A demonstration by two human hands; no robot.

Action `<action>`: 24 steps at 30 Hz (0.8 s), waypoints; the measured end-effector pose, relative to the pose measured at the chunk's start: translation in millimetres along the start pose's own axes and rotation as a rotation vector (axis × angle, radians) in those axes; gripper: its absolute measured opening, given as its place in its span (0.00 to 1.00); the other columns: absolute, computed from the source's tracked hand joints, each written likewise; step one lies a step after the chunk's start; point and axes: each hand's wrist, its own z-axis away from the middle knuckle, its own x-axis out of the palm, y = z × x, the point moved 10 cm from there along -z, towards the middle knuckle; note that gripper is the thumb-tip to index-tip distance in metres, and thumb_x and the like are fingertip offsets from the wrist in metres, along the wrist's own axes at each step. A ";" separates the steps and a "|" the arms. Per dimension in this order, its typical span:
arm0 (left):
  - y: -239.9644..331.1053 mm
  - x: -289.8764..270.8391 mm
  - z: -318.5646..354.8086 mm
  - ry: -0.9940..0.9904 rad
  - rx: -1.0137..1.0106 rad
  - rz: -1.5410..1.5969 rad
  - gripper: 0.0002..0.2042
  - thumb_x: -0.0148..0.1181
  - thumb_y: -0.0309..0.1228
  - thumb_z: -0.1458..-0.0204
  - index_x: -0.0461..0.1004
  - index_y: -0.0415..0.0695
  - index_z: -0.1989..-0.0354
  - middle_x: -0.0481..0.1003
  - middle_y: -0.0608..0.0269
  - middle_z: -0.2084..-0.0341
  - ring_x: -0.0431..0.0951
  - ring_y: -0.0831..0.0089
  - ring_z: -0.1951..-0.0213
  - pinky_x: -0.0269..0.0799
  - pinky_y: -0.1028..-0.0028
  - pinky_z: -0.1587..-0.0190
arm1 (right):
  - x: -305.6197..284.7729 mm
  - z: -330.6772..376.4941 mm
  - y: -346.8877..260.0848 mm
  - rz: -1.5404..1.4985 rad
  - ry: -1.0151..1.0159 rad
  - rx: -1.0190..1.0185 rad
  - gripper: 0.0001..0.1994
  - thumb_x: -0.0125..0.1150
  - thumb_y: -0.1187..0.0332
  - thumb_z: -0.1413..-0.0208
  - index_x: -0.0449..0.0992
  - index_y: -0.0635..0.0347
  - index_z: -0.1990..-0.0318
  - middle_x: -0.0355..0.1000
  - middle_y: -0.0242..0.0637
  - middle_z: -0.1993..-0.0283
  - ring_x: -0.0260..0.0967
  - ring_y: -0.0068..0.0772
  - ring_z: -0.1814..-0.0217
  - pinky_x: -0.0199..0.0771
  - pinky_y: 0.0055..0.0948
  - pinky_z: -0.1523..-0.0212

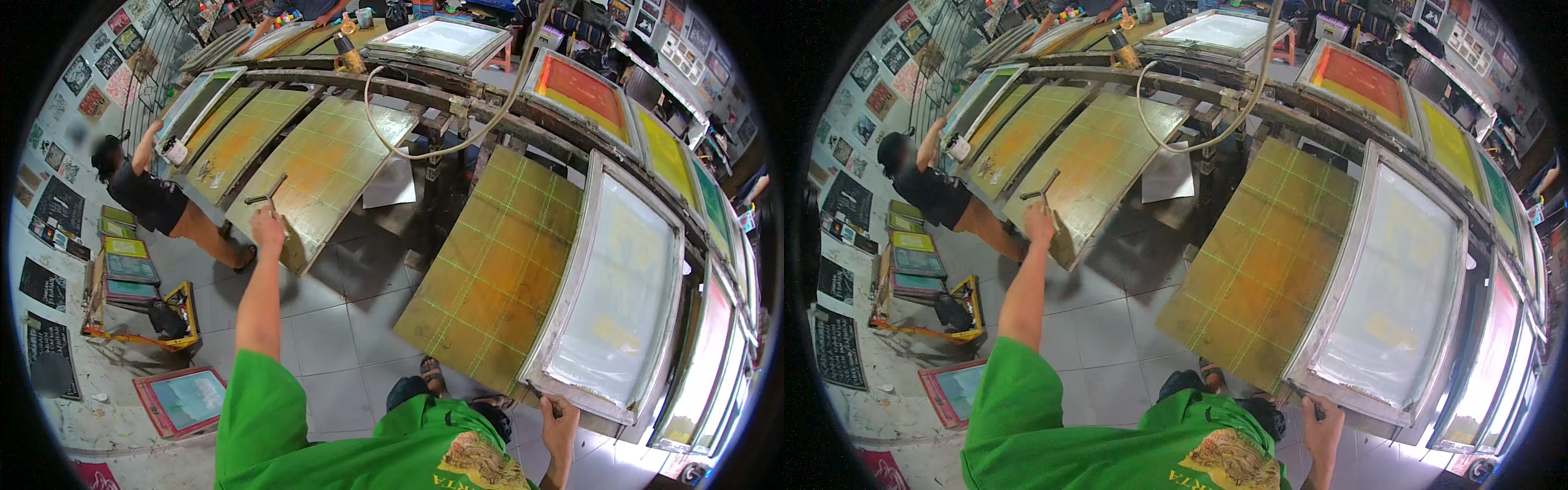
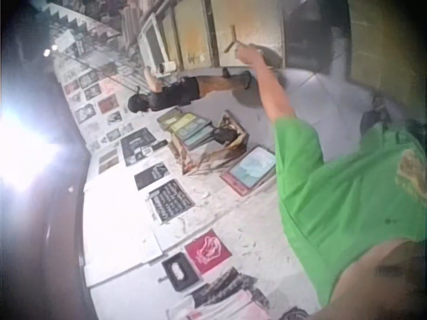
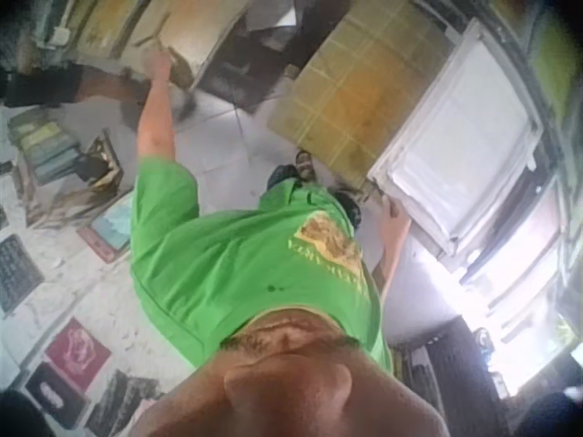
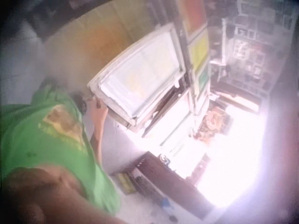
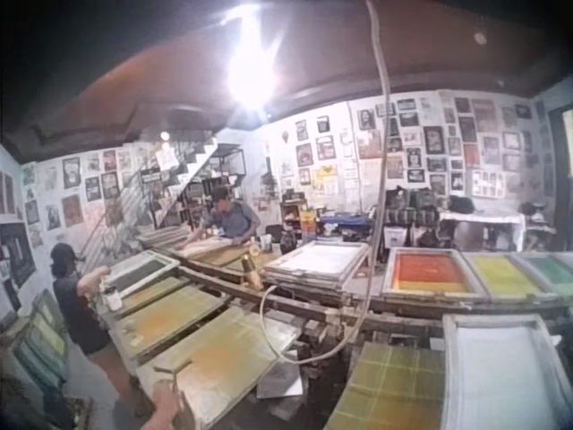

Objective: The person assembles a screen printing frame by hand, using a hammer to tap metal clips into place along the frame edges. They then lift the frame and place it onto a drying rack among other frames.

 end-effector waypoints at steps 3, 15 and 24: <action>-0.3 28.2 -32.8 -0.155 0.003 -0.109 0.19 0.62 0.40 0.32 0.78 0.48 0.36 0.73 0.57 0.33 0.68 0.53 0.29 0.71 0.49 0.33 | -6.8 6.9 -12.8 0.065 -0.002 0.061 0.11 0.71 0.69 0.36 0.87 0.71 0.55 0.86 0.44 0.64 0.80 0.27 0.60 0.79 0.31 0.53; 14.1 55.2 -70.8 -0.474 0.057 -0.389 0.25 0.57 0.48 0.30 0.73 0.44 0.32 0.69 0.47 0.29 0.66 0.43 0.28 0.67 0.42 0.30 | -11.7 22.6 17.1 0.043 0.022 0.119 0.08 0.70 0.72 0.34 0.86 0.71 0.57 0.82 0.36 0.67 0.76 0.20 0.63 0.76 0.26 0.58; -44.0 51.4 38.0 -0.486 -0.035 0.407 0.27 0.54 0.51 0.29 0.79 0.33 0.65 0.82 0.46 0.70 0.84 0.57 0.67 0.75 0.56 0.64 | -10.6 5.5 -9.8 0.026 -0.080 0.048 0.11 0.70 0.69 0.35 0.87 0.71 0.55 0.86 0.47 0.62 0.80 0.26 0.59 0.79 0.32 0.53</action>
